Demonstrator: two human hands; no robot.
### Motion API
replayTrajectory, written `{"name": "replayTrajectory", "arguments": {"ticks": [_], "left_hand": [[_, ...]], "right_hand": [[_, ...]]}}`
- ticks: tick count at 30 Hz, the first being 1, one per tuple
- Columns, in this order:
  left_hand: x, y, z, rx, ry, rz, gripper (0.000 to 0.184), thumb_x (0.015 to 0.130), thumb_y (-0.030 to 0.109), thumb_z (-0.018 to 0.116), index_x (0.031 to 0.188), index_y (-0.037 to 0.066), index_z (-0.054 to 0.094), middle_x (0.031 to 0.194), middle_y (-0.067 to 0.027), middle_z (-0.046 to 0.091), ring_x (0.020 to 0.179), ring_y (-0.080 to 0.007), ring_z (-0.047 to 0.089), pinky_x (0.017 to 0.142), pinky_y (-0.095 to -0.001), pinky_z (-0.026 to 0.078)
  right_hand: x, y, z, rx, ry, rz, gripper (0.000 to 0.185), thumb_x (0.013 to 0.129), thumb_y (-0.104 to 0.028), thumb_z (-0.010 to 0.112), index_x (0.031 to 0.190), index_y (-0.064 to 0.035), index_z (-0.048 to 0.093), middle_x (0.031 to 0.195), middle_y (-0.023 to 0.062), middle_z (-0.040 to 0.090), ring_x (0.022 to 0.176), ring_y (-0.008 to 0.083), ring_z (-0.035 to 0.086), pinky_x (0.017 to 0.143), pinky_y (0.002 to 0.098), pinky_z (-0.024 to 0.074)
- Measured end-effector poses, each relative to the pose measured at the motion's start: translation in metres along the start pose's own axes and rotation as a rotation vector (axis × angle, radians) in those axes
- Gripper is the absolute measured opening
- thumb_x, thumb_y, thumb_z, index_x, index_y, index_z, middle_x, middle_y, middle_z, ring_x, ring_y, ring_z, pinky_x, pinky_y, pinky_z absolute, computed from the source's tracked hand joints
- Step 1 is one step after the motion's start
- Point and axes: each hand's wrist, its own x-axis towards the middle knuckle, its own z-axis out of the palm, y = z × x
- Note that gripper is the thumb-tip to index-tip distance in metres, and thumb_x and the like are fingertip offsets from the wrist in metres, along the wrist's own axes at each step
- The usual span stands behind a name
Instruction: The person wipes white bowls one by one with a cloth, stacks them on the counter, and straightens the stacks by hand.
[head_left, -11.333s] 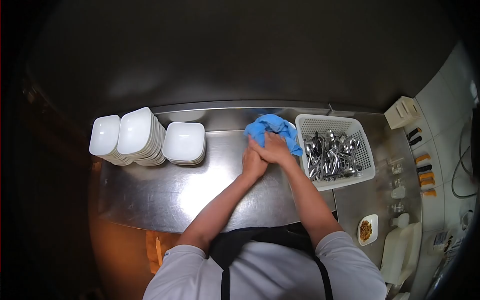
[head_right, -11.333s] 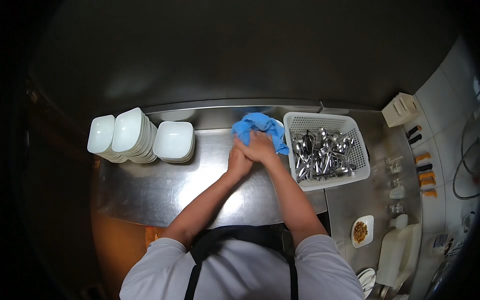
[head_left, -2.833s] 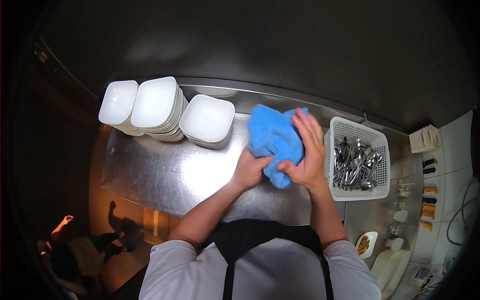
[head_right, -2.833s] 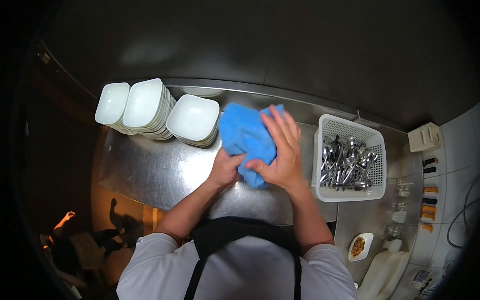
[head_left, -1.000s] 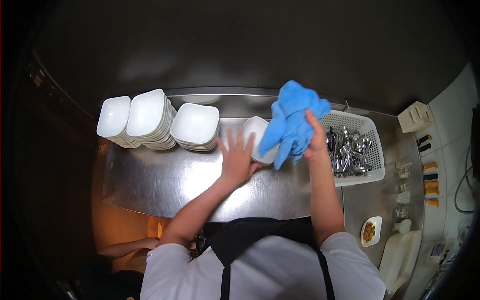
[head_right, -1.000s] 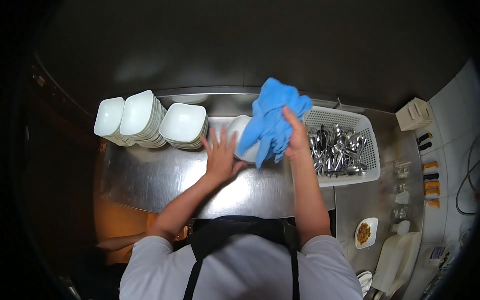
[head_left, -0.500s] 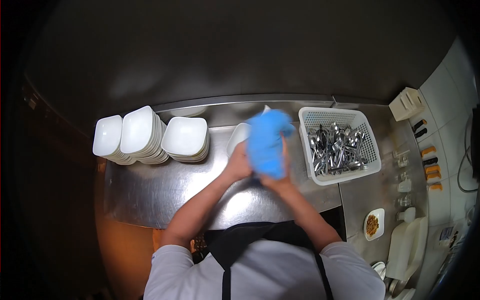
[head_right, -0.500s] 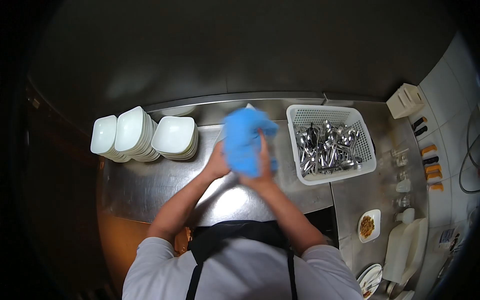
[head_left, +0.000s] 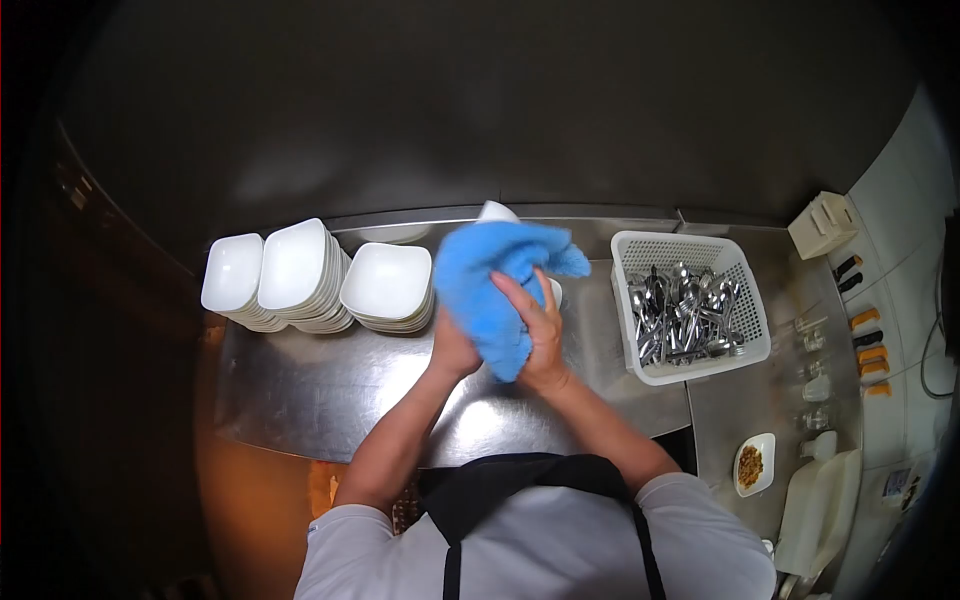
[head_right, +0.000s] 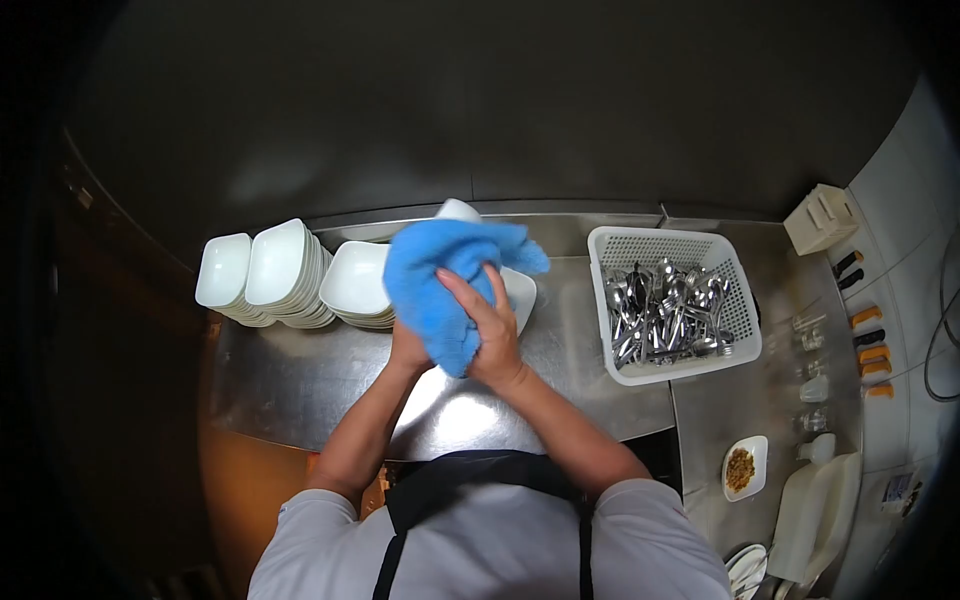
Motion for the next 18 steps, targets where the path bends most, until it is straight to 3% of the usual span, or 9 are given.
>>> {"name": "replayTrajectory", "arguments": {"ticks": [2,5,6,7,8,9,10,13,18], "left_hand": [[-0.008,-0.006,-0.004,0.183,-0.059,0.092,0.034,0.097,0.02,0.065,0.125,0.001,0.061,0.113,-0.0076,0.07,0.101,-0.0139,0.065,0.089,-0.0309,0.051],[-0.01,0.035,0.006,-0.019,-0.232,-0.145,0.029,0.094,0.018,0.069,0.116,0.0,0.066,0.098,-0.008,0.073,0.088,-0.0133,0.066,0.079,-0.0302,0.051],[-0.014,0.05,0.009,0.216,-0.263,-0.035,0.023,0.094,0.017,0.069,0.108,-0.001,0.069,0.086,-0.01,0.072,0.077,-0.015,0.065,0.071,-0.0299,0.05],[-0.018,0.053,0.007,0.35,-0.348,-0.019,0.024,0.093,0.014,0.068,0.11,-0.003,0.069,0.099,-0.0183,0.072,0.089,-0.024,0.071,0.082,-0.0315,0.053],[-0.016,0.051,0.01,0.354,-0.349,0.136,0.025,0.09,0.011,0.07,0.111,-0.003,0.069,0.108,-0.0204,0.07,0.099,-0.029,0.07,0.09,-0.0346,0.053],[-0.011,0.047,0.012,0.4,-0.353,0.267,0.031,0.086,0.007,0.071,0.115,-0.002,0.068,0.119,-0.0214,0.065,0.112,-0.0322,0.064,0.099,-0.0398,0.048],[-0.005,0.042,0.013,0.445,-0.347,0.399,0.038,0.081,0.003,0.073,0.118,-0.002,0.067,0.131,-0.0225,0.06,0.125,-0.0354,0.057,0.109,-0.045,0.044],[0.019,0.04,-0.004,0.839,-0.399,0.502,0.047,0.078,0.003,0.073,0.124,0.002,0.065,0.126,-0.0168,0.065,0.121,-0.0356,0.061,0.107,-0.049,0.046],[0.025,0.034,-0.073,1.163,-0.316,0.423,0.037,0.083,0.007,0.071,0.12,0.009,0.068,0.123,-0.0102,0.069,0.118,-0.0321,0.063,0.1,-0.0466,0.05]], "right_hand": [[0.042,-0.006,-0.018,0.039,0.023,0.058,0.042,0.084,-0.016,0.072,0.123,-0.0016,0.066,0.12,0.0148,0.067,0.11,0.0277,0.065,0.099,0.0393,0.0489],[0.074,0.022,-0.022,0.567,0.168,0.542,0.039,0.089,-0.027,0.068,0.12,-0.0032,0.067,0.116,0.0137,0.068,0.108,0.0231,0.066,0.094,0.0368,0.0529],[0.077,0.037,-0.031,0.882,0.076,0.839,0.04,0.092,-0.035,0.063,0.119,-0.0051,0.067,0.114,0.0133,0.068,0.106,0.022,0.067,0.09,0.0369,0.0542],[0.073,0.054,-0.033,1.196,-0.03,1.134,0.043,0.095,-0.043,0.058,0.117,-0.0069,0.067,0.111,0.0128,0.068,0.103,0.0209,0.067,0.087,0.037,0.0556],[0.055,0.075,-0.012,1.497,-0.005,1.133,0.046,0.103,-0.042,0.042,0.12,-0.0047,0.062,0.106,0.0138,0.068,0.091,0.0231,0.069,0.077,0.0361,0.0591],[0.043,0.052,-0.001,1.559,0.08,1.214,0.045,0.103,-0.04,0.042,0.123,-0.0045,0.059,0.106,0.0133,0.067,0.09,0.0228,0.068,0.077,0.0334,0.0589],[0.033,0.038,0.011,1.281,0.19,1.416,0.041,0.103,-0.037,0.045,0.124,-0.0046,0.058,0.107,0.0118,0.066,0.092,0.0227,0.066,0.079,0.0354,0.0585],[-0.029,0.049,0.047,1.482,0.102,1.409,0.042,0.096,-0.04,0.058,0.124,-0.0088,0.06,0.108,0.0086,0.066,0.093,0.0227,0.066,0.084,0.0378,0.0565],[0.016,0.024,-0.021,1.543,0.058,1.374,0.048,0.097,-0.042,0.056,0.13,-0.0063,0.056,0.119,0.0109,0.064,0.102,0.0259,0.065,0.093,0.0399,0.054]]}}
